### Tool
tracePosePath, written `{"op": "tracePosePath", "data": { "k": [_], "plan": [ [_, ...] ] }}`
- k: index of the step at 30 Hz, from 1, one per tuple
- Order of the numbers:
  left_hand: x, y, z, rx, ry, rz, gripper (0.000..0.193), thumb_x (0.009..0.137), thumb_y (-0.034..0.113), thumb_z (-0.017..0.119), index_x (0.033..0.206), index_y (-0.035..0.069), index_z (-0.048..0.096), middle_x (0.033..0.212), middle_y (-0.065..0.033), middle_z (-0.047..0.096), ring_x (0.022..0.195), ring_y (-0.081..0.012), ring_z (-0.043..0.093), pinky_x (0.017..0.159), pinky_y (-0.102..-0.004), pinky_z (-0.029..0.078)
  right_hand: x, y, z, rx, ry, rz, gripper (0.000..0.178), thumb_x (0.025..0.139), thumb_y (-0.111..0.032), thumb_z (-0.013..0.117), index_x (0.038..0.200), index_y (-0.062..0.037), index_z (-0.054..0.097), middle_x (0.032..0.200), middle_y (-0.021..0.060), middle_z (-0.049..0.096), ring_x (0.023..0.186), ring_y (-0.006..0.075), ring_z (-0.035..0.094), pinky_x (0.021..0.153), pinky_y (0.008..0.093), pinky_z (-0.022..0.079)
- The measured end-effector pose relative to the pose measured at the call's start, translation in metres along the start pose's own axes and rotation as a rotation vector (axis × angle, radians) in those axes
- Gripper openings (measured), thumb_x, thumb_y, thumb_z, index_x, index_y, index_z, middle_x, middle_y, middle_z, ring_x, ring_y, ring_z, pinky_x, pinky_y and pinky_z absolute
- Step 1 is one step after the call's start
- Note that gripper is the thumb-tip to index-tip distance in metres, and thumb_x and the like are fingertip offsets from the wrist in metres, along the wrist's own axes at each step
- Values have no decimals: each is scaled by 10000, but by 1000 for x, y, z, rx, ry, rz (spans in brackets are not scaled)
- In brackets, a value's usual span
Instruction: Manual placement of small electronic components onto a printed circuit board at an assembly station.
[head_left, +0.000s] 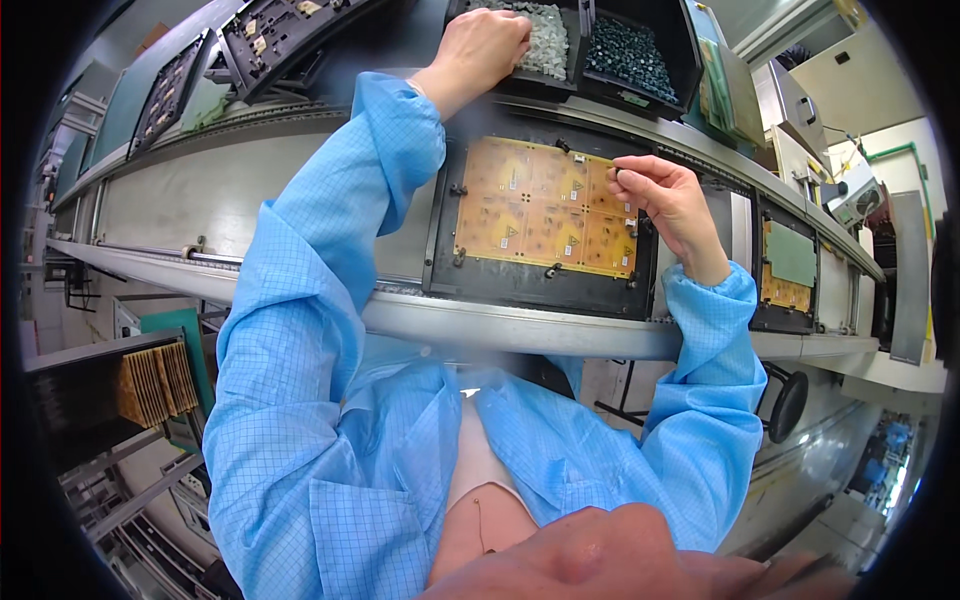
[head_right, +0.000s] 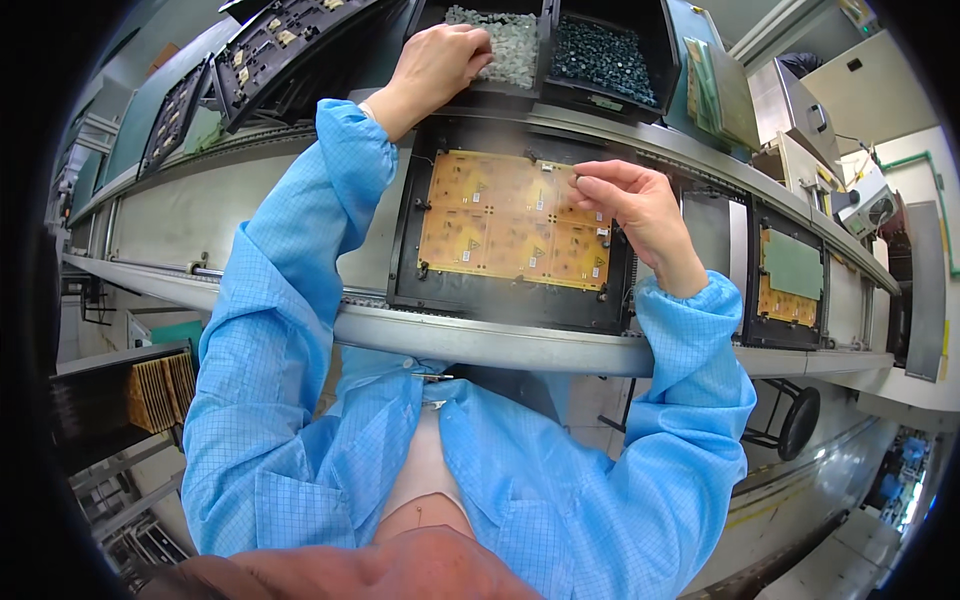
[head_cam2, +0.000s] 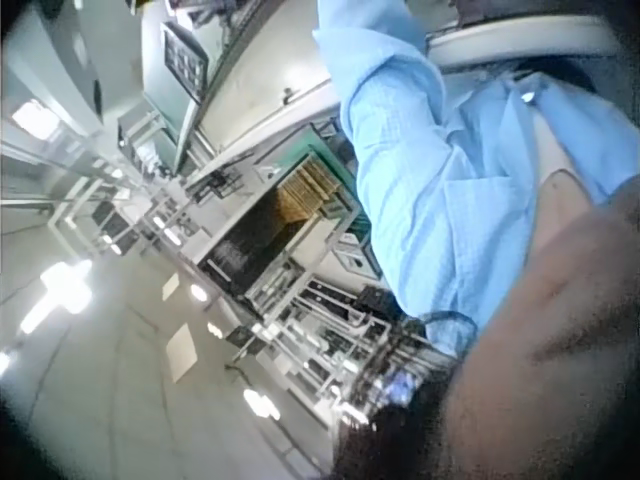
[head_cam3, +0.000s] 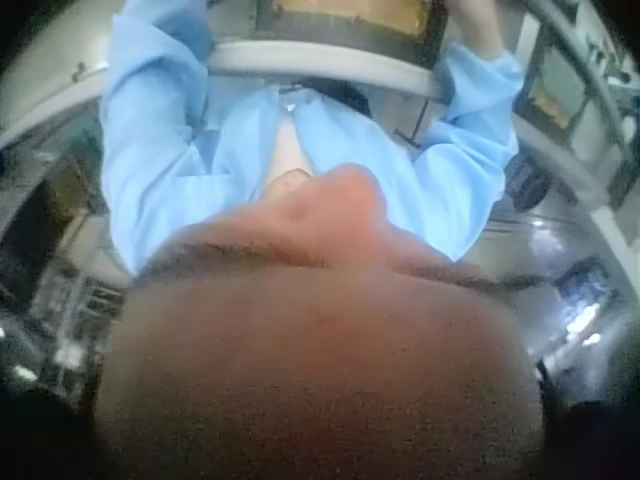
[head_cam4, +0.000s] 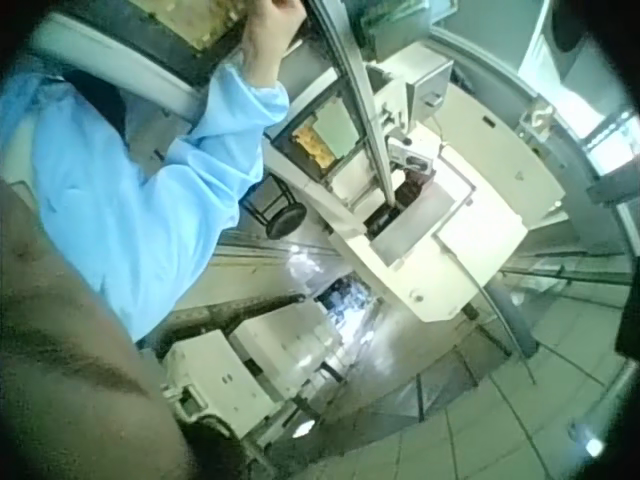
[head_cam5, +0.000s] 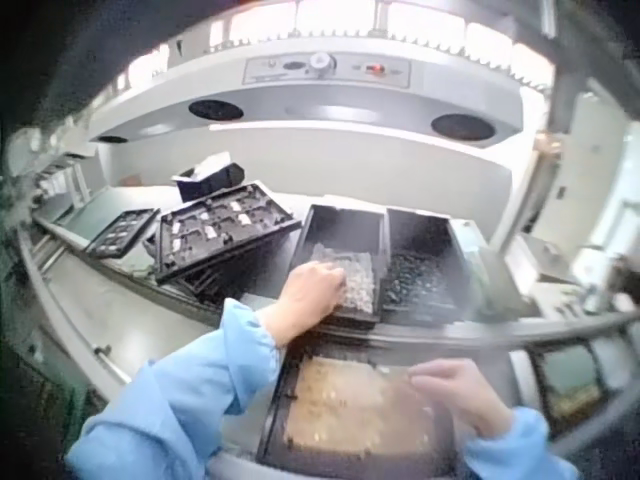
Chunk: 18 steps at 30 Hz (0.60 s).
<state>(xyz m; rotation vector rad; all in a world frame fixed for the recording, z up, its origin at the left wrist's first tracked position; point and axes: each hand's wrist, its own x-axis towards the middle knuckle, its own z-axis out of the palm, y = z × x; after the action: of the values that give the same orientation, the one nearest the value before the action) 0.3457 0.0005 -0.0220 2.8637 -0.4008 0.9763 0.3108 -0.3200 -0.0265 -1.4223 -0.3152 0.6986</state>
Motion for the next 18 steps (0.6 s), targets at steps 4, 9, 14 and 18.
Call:
{"op": "tracePosePath", "data": {
  "k": [4,9,14,18],
  "plan": [
    [-4,7,-10,-196,49,-49,148,902,206,678,934,66,714,870,-98,712,798,-281,702,721,-375,560,0,-6,7,-109,-15,-6,234,918,-63,707,1138,17,702,979,106,725,828,127,685,735,215,551],
    [-11,26,-33,-495,128,-165,76,815,107,701,824,33,715,839,-128,716,799,-294,700,703,-399,542,5,-5,9,-411,72,-60,193,897,-60,723,1082,-6,740,933,63,725,822,118,674,744,231,544],
    [-37,28,-38,-659,45,-180,135,887,166,708,951,49,732,856,-77,728,788,-208,714,713,-314,561,12,-3,21,-947,170,-338,187,845,-36,711,1026,-3,747,899,97,737,808,154,703,729,260,542],
    [-52,40,-52,-820,-63,-275,142,899,152,709,974,38,748,815,-48,729,749,-119,687,692,-262,543,14,0,21,-948,195,-254,144,846,-38,711,979,5,748,894,116,731,783,176,705,729,278,549]
  ]
}}
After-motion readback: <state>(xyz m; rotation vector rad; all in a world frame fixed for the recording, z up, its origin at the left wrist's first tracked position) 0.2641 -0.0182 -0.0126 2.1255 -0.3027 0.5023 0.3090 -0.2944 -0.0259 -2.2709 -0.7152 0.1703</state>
